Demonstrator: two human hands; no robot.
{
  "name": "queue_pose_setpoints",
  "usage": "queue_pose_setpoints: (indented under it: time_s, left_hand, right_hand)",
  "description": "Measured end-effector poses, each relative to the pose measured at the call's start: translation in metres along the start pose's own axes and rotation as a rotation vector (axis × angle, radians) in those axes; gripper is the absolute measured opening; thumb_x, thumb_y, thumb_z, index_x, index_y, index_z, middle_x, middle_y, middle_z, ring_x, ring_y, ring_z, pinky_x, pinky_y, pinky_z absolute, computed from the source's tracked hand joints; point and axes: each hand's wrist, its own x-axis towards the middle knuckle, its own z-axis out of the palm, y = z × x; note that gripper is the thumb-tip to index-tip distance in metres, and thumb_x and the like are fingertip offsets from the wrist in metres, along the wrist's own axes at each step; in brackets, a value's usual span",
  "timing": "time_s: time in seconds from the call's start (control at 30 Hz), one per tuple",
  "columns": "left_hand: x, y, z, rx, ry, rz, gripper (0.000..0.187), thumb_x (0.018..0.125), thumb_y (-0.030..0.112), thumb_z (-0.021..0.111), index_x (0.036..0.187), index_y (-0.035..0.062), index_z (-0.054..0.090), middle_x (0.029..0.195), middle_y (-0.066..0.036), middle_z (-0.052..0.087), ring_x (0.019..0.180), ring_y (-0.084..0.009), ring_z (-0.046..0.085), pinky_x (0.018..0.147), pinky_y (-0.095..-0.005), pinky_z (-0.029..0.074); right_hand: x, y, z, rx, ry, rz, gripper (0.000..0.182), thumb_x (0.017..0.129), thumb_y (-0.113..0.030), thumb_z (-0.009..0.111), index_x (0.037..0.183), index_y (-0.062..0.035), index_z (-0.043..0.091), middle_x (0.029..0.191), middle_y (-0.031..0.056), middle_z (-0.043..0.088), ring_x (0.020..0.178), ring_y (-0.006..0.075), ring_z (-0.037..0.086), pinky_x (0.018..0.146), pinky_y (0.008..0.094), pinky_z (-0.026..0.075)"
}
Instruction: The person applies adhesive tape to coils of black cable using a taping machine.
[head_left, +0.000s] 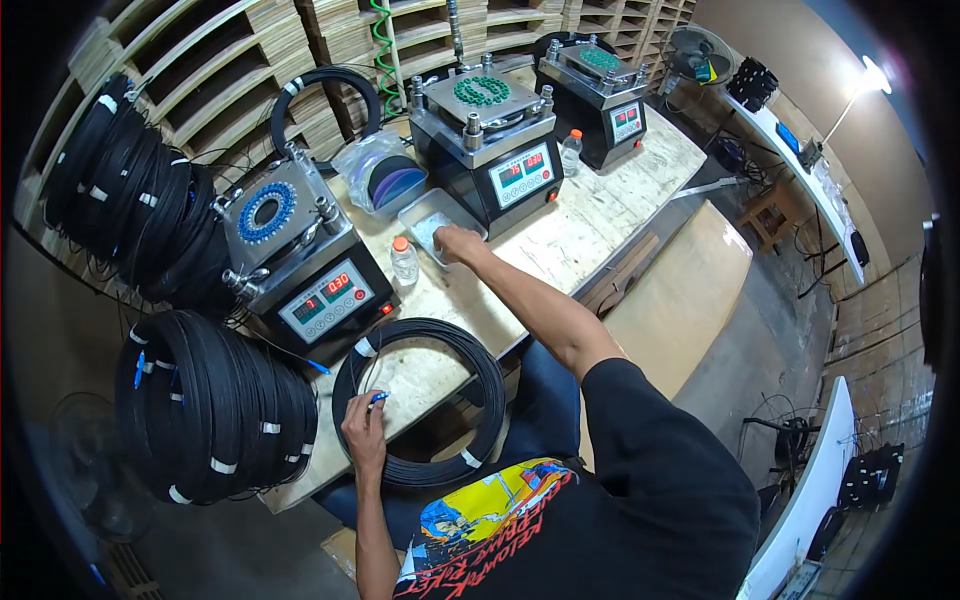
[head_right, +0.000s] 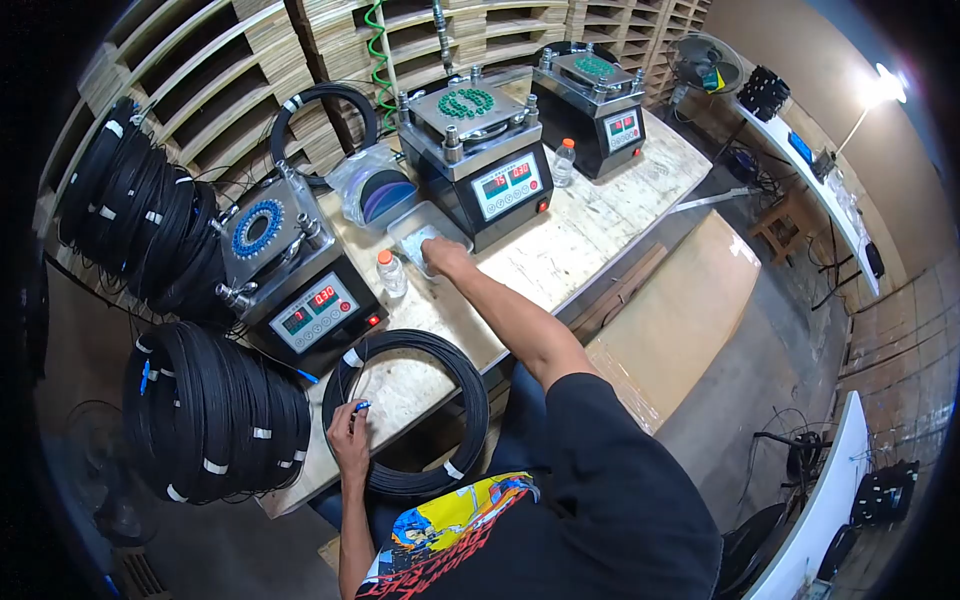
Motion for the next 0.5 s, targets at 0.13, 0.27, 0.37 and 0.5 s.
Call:
queue_pose_setpoints:
  time_s: [0.13, 0.27, 0.37, 0.5]
  left_hand:
    - [0.0, -0.001, 0.001, -0.003, 0.026, -0.004, 0.018, 0.096, 0.01, 0.062, 0.106, -0.0039, 0.068, 0.097, -0.016, 0.068, 0.088, -0.0282, 0.064, 0.08, -0.0352, 0.049]
    - [0.002, -0.002, 0.001, 0.014, 0.022, 0.001, 0.019, 0.096, 0.011, 0.061, 0.106, -0.0042, 0.067, 0.097, -0.017, 0.068, 0.088, -0.0286, 0.065, 0.08, -0.0356, 0.049]
    - [0.001, 0.002, 0.001, 0.024, 0.004, 0.016, 0.019, 0.096, 0.011, 0.061, 0.106, -0.0041, 0.068, 0.097, -0.017, 0.068, 0.089, -0.0288, 0.065, 0.08, -0.0357, 0.049]
    - [0.001, 0.0, 0.0, 0.005, 0.01, 0.012, 0.019, 0.096, 0.012, 0.061, 0.105, -0.0036, 0.068, 0.097, -0.017, 0.069, 0.09, -0.0291, 0.065, 0.081, -0.036, 0.049]
  right_hand:
    - [0.008, 0.007, 0.007, 0.04, -0.03, 0.019, 0.016, 0.08, -0.011, 0.065, 0.095, -0.0071, 0.072, 0.099, 0.0208, 0.07, 0.098, 0.0373, 0.068, 0.082, 0.0453, 0.054]
    - [0.004, 0.017, 0.019, 0.188, 0.28, -0.096, 0.014, 0.083, -0.008, 0.06, 0.089, -0.0048, 0.072, 0.099, 0.0216, 0.07, 0.093, 0.0387, 0.068, 0.08, 0.0471, 0.053]
    - [0.0, 0.018, 0.016, 0.244, 0.276, -0.187, 0.016, 0.09, -0.009, 0.054, 0.098, -0.0027, 0.066, 0.101, 0.0266, 0.066, 0.099, 0.0431, 0.065, 0.084, 0.0486, 0.052]
    - [-0.009, 0.007, 0.006, 0.248, 0.337, -0.164, 0.016, 0.091, -0.011, 0.054, 0.103, -0.0018, 0.06, 0.099, 0.0285, 0.064, 0.1, 0.0464, 0.062, 0.081, 0.0511, 0.049]
